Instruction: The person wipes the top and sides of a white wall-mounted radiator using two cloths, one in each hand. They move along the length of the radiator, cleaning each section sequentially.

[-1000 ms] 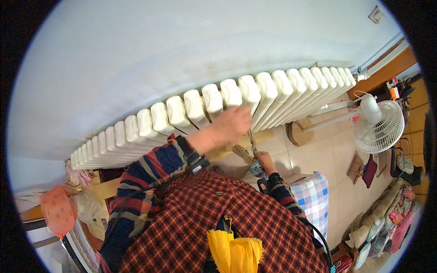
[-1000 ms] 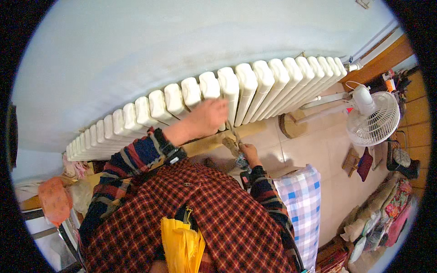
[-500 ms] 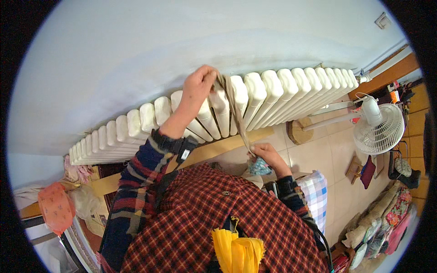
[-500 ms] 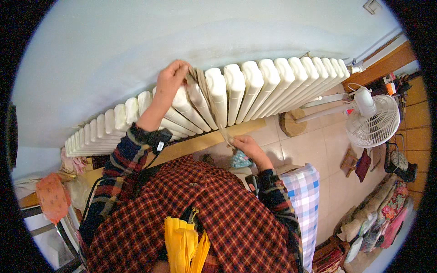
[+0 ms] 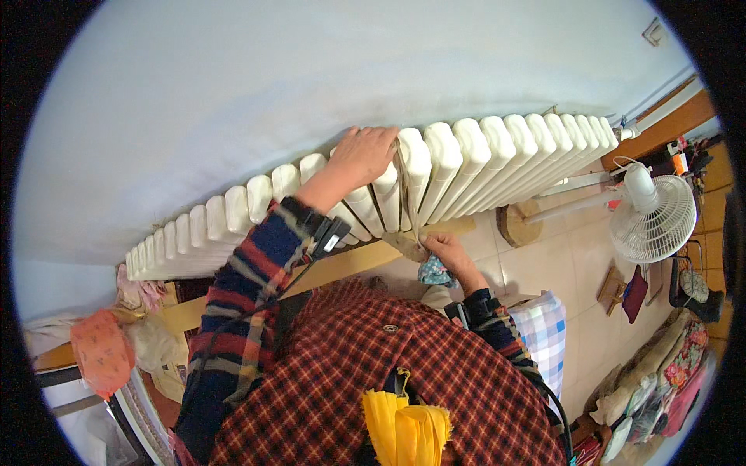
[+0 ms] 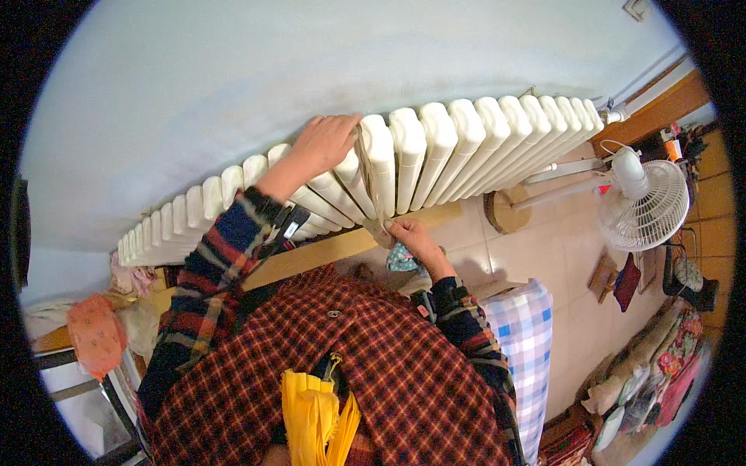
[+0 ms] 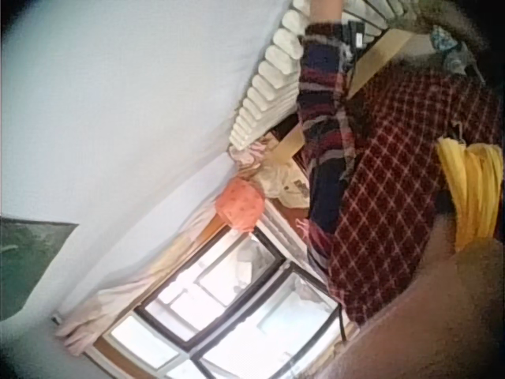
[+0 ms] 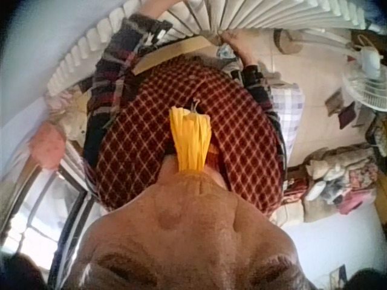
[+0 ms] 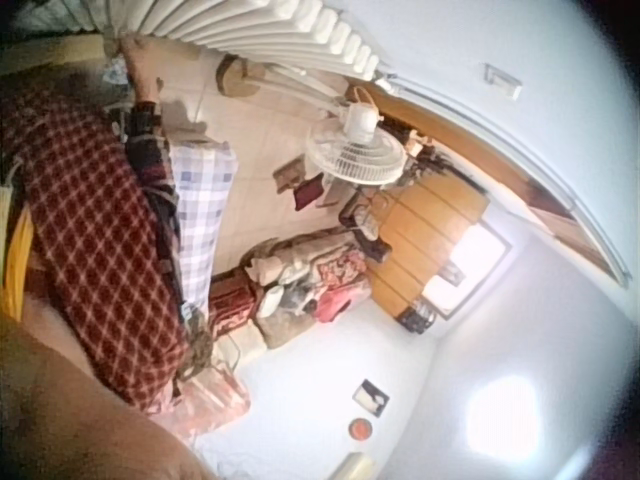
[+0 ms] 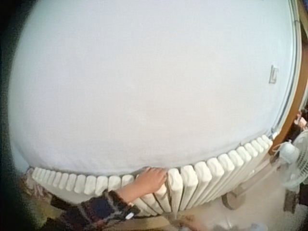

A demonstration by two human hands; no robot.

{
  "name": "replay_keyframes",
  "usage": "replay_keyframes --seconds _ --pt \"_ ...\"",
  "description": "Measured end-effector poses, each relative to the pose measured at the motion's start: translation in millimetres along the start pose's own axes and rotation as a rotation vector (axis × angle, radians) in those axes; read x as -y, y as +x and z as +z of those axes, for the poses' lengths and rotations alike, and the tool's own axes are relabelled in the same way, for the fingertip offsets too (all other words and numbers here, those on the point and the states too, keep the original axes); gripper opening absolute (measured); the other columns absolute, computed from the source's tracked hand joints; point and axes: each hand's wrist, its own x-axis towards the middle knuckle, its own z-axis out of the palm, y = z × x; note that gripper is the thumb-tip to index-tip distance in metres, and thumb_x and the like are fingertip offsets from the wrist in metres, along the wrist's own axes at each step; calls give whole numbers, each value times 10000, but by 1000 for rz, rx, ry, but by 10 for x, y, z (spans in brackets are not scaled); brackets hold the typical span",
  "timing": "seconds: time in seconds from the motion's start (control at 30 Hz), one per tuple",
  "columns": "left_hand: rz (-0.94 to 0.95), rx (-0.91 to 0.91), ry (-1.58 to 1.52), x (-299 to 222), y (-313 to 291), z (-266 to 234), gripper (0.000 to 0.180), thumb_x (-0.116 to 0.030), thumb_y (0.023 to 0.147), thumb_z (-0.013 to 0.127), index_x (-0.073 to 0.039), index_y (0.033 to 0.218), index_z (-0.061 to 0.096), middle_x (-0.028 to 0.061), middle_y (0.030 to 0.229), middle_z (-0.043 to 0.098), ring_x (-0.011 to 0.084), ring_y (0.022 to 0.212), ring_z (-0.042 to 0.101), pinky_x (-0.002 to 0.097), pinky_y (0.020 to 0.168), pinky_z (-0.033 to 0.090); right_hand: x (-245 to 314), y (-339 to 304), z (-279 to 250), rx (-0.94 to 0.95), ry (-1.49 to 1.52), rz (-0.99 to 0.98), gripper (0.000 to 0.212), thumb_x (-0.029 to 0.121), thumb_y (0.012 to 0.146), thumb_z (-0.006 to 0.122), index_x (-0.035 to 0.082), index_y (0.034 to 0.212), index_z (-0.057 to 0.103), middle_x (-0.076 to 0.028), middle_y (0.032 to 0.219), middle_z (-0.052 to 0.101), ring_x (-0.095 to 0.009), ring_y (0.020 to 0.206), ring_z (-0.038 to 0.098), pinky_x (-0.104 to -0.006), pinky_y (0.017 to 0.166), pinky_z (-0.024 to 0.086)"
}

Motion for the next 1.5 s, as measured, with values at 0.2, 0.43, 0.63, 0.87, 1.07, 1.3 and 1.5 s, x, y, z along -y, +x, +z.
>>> replay_keyframes --seconds 0.2,0.43,0.63,0.87,1.07,1.3,1.5 --pt "-185 173 -147 9 257 -13 352 -202 919 410 -42 1208 530 205 1099 649 368 1060 588 490 908 448 59 232 11 -21 -13 -113 366 355 948 594 33 781 640 21 663 578 -62 574 488 -252 534 397" --pt "-62 9 35 90 97 119 326 -257 939 440 -55 1124 617 155 1092 637 328 1100 548 446 944 449 -382 213 25 -186 -128 -97 409 389 960 554 13 826 640 -22 678 581 -102 659 544 -257 623 428" --pt "-102 -38 36 31 -54 186 384 -300 943 452 -55 1207 583 135 1279 559 324 1193 501 453 1010 401 -901 381 74 -215 -2 -78 423 396 961 556 21 772 601 -24 672 573 -109 628 531 -265 602 424" --pt "-32 10 219 -304 -385 139 497 -246 956 438 -3 1388 407 143 1509 318 324 1393 287 483 1112 284 -1163 377 29 -237 70 -54 401 365 937 565 -4 790 621 -20 665 544 -124 609 475 -305 573 395" --pt "86 156 42 -466 -931 11 568 -234 924 512 -29 1432 362 139 1524 289 310 1397 281 461 1129 285 -694 -183 -240 -360 -479 148 427 376 939 582 2 733 581 5 597 426 -88 551 372 -302 512 329" --pt "380 13 -523 -755 -864 -162 452 -225 830 610 -29 1230 534 160 1252 569 306 1123 547 385 906 478 1334 -1123 36 0 -595 -202 241 230 853 676 -7 815 649 -75 572 490 -117 565 478 -316 544 391" --pt "514 183 -841 -908 -1095 -803 172 -230 839 634 -74 908 612 112 833 603 322 827 606 435 661 487 2041 -1441 261 -77 -455 -746 311 239 760 739 -33 885 654 -83 763 605 -120 736 554 -289 638 440"
